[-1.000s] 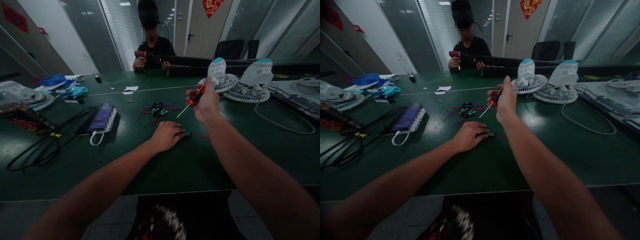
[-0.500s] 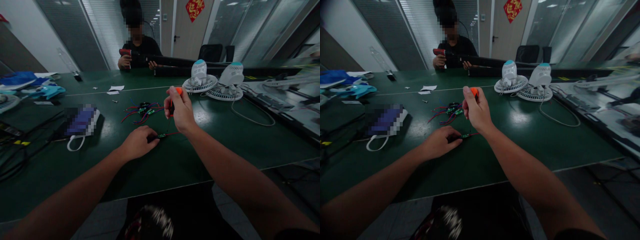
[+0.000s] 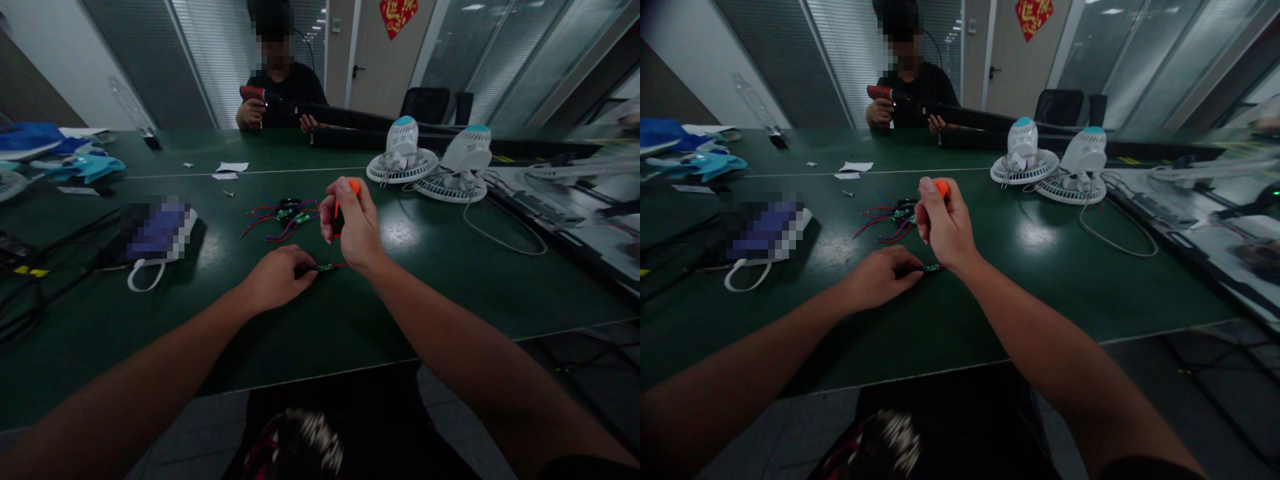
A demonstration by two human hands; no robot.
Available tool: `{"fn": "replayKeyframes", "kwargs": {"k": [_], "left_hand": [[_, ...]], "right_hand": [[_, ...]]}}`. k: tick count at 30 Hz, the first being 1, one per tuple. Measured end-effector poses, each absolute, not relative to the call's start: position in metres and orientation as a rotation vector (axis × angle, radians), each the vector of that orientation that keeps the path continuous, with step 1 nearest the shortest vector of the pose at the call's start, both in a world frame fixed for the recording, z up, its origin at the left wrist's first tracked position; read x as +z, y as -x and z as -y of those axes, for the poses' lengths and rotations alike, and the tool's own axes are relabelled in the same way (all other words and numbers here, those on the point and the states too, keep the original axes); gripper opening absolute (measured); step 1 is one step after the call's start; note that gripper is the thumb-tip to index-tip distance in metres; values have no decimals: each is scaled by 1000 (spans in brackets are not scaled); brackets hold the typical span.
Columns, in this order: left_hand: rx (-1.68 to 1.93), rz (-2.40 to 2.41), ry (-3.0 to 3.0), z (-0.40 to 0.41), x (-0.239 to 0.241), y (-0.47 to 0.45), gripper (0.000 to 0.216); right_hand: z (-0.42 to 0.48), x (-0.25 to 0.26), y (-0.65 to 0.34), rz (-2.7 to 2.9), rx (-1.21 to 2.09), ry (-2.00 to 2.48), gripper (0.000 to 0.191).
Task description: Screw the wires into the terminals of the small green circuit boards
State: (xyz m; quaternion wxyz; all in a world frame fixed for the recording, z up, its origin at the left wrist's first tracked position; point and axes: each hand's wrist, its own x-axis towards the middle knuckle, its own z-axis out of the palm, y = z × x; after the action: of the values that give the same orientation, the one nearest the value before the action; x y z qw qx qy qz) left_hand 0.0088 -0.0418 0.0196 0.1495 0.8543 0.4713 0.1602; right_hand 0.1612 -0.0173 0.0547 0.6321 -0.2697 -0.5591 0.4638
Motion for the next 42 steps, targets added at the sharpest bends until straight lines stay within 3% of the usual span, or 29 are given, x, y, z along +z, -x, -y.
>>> {"fn": "replayKeyframes", "kwargs": {"k": [42], "left_hand": [[518, -1327, -2474, 41, 15, -8, 22]], "right_hand": [[19, 52, -155, 1390, 1017, 646, 38]]}}
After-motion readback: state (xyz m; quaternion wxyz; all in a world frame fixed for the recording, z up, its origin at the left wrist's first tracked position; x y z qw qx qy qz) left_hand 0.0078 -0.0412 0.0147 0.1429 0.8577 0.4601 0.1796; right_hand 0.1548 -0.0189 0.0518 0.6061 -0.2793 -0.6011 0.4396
